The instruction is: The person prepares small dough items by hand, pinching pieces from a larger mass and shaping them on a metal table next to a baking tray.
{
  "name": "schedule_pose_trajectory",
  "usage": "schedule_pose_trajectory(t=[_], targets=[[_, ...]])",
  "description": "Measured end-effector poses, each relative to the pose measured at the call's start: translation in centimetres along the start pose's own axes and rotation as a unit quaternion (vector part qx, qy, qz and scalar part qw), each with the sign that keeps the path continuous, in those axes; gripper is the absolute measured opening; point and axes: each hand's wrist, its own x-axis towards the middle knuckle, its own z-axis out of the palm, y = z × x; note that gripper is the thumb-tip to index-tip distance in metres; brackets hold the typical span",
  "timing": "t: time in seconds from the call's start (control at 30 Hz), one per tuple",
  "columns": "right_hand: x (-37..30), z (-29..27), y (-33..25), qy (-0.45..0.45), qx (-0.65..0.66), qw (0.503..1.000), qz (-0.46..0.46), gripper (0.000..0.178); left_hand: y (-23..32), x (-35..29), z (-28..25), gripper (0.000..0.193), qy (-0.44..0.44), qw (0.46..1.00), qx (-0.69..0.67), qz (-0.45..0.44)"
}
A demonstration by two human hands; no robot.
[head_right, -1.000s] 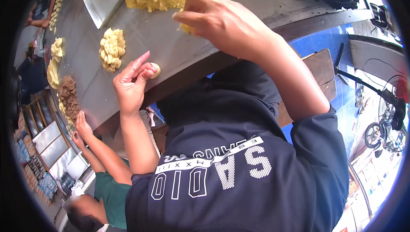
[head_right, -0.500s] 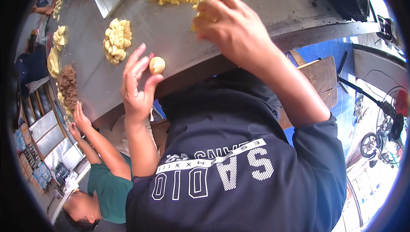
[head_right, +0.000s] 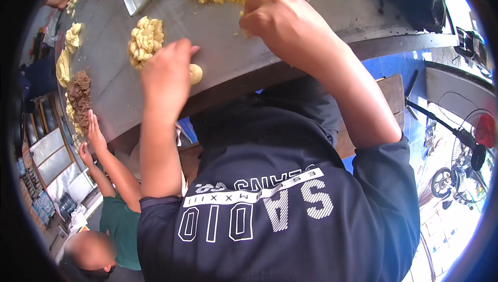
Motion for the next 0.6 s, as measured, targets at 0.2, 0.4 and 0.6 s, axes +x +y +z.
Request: schedule_pose_trajectory(t=[0.2, 0.4, 0.6], targets=[[-2.8, 0.4, -0.4, 0.063, 0.11, 0.992, 0.016, 0.024, -1.7, -1.7, 1.4, 0.013, 0.123, 0.953, -0.277, 0.011], [-2.6, 2.0, -0.7, 0.076, 0.094, 0.993, -0.006, 0.033, -2.5, -2.5, 0.9, 0.047, 0.193, 0.682, -0.702, -0.067], [-2.9, 1.7, -2.3, 0.091, 0.016, 0.993, 0.075, 0.028, -8.6, -3.1, 1.0, 0.06, 0.264, 0.912, -0.282, -0.139]])
